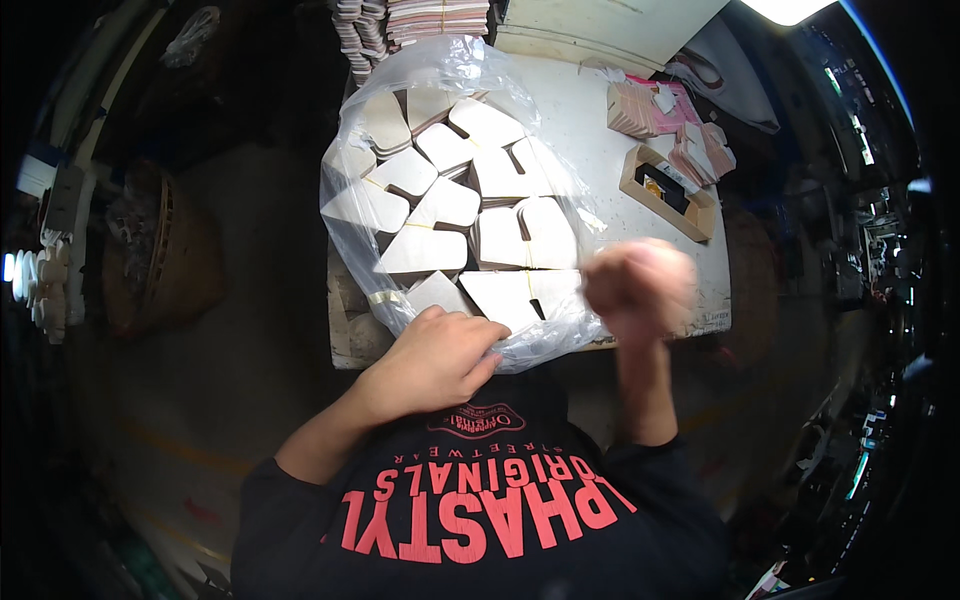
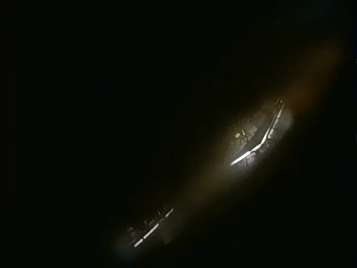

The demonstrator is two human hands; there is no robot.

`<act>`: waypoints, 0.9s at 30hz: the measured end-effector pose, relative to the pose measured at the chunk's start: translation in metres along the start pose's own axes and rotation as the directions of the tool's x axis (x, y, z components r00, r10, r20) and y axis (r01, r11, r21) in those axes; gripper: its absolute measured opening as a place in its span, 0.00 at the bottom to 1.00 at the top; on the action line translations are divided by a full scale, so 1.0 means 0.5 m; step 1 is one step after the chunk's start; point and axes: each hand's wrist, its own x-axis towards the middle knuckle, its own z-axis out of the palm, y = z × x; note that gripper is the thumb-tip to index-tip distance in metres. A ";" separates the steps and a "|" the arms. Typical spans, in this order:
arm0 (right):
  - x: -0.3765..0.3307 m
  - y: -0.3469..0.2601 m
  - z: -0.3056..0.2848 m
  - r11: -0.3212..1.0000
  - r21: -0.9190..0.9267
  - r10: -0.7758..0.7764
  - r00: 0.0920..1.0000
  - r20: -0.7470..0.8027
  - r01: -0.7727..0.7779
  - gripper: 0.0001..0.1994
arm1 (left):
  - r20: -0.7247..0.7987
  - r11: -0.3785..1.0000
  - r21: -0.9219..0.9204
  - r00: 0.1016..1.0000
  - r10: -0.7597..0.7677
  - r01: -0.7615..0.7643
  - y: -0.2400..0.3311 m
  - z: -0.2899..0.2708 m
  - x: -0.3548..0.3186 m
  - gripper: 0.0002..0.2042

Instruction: The person places stacks of small white rectangular items into a clear plastic bag on a table. They repeatedly pick up stacks, insert them into the bag, and adjust the contents. The person also briefly handles a woven basket and a red plastic basket before returning to the bagging task.

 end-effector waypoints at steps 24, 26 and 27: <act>-0.167 0.027 -0.121 -0.145 -0.775 0.181 0.754 -0.632 -0.615 0.26 | -0.037 0.999 0.037 0.999 0.038 -0.037 -0.037 -0.011 0.169 0.10; -0.180 0.044 -0.112 -0.010 -0.798 0.308 0.758 -0.575 -0.602 0.24 | 0.099 0.993 0.113 0.995 0.028 -0.040 -0.033 0.015 0.222 0.13; -0.186 0.047 -0.112 0.166 -0.792 0.315 0.793 -0.522 -0.587 0.23 | 0.205 0.988 0.144 0.979 0.020 -0.050 -0.031 0.028 0.247 0.15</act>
